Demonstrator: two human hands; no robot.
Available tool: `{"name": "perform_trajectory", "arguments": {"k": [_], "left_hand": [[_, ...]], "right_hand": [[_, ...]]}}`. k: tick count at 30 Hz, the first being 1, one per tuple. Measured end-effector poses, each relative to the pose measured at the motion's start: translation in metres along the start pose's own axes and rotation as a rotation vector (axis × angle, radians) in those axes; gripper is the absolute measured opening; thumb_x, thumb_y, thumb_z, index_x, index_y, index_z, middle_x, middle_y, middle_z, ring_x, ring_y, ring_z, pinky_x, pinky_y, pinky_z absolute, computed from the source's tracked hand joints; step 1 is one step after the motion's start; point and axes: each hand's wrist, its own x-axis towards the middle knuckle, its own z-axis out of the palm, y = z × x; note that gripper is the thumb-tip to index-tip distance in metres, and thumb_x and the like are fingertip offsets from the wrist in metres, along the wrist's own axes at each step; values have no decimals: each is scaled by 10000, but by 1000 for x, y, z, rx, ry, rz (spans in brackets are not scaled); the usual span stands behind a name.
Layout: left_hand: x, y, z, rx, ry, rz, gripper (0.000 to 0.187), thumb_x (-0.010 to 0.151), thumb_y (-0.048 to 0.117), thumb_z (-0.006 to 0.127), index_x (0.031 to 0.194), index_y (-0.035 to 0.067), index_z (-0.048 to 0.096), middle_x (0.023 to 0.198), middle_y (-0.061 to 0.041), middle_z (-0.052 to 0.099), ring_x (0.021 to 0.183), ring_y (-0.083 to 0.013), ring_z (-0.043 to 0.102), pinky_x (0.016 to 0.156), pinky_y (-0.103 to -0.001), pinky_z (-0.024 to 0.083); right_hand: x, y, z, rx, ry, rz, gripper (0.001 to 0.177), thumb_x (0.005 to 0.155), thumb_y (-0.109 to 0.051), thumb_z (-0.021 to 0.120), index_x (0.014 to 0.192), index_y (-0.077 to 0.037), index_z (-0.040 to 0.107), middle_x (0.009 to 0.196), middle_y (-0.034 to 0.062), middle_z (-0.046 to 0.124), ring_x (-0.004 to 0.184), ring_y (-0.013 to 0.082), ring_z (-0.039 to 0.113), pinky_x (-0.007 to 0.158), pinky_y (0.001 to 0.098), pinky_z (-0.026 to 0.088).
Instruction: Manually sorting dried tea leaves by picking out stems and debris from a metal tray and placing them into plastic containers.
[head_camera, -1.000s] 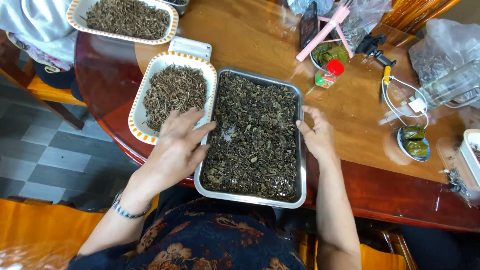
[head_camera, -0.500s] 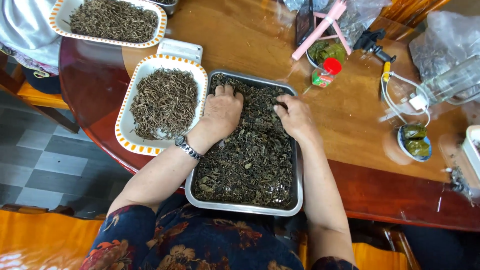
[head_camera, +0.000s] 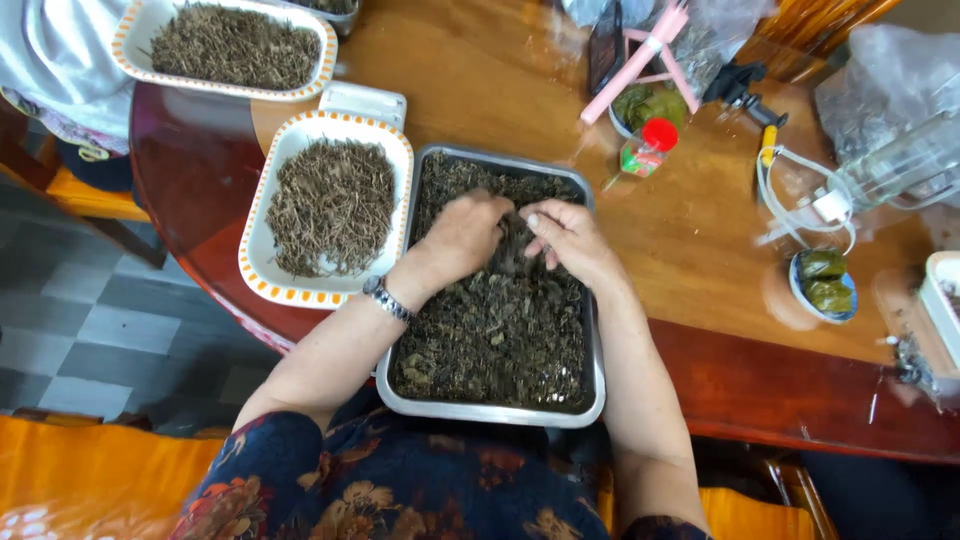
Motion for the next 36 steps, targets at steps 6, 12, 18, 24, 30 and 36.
{"name": "perform_trajectory", "arguments": {"k": [6, 12, 18, 24, 30, 36], "left_hand": [[-1, 8, -25, -180, 88, -20, 266, 915, 88, 719, 1174, 29, 739, 1028, -209, 725, 975, -396, 731, 781, -460, 628], [-1, 3, -20, 73, 107, -87, 300, 946, 201, 699, 1242, 163, 736, 1219, -143, 664, 1186, -357, 625, 911, -488, 558], [2, -9, -5, 156, 45, -109, 323, 955, 281, 691, 1272, 231, 717, 1238, -94, 662, 1200, -330, 614, 919, -466, 535], [2, -22, 16, 118, 37, -89, 277, 988, 214, 638, 1247, 208, 736, 1161, -93, 700, 1138, -323, 651, 897, -461, 538], [-3, -13, -2, -9, 63, -26, 250, 989, 152, 627, 1210, 188, 739, 1106, -84, 716, 1094, -325, 670, 872, -452, 533], [-9, -6, 2, 113, 85, -25, 256, 973, 135, 647, 1197, 196, 756, 1155, -72, 709, 1142, -288, 647, 895, -419, 518]], "right_hand": [[-8, -32, -15, -118, -76, 29, 326, 1014, -157, 601, 1243, 72, 632, 1059, 287, 684, 626, 231, 735, 330, 181, 502], [4, -35, -23, -184, -25, -110, 269, 991, -105, 628, 1196, 64, 665, 1030, 264, 709, 676, 236, 743, 380, 180, 492], [16, -7, -18, -187, 28, -166, 171, 947, -76, 664, 1078, 16, 723, 818, 181, 738, 538, 166, 689, 359, 208, 478], [4, -17, -1, -245, 53, -163, 173, 958, -64, 645, 1095, -5, 734, 757, 144, 715, 500, 132, 645, 404, 215, 487], [18, 8, -11, -456, 183, -106, 225, 988, -147, 615, 1166, -136, 752, 755, 65, 737, 680, 178, 737, 631, 294, 565], [11, -13, -1, -752, 43, -29, 361, 1002, -138, 592, 1355, -158, 666, 1238, 165, 654, 1176, 374, 643, 988, 511, 530]]}}
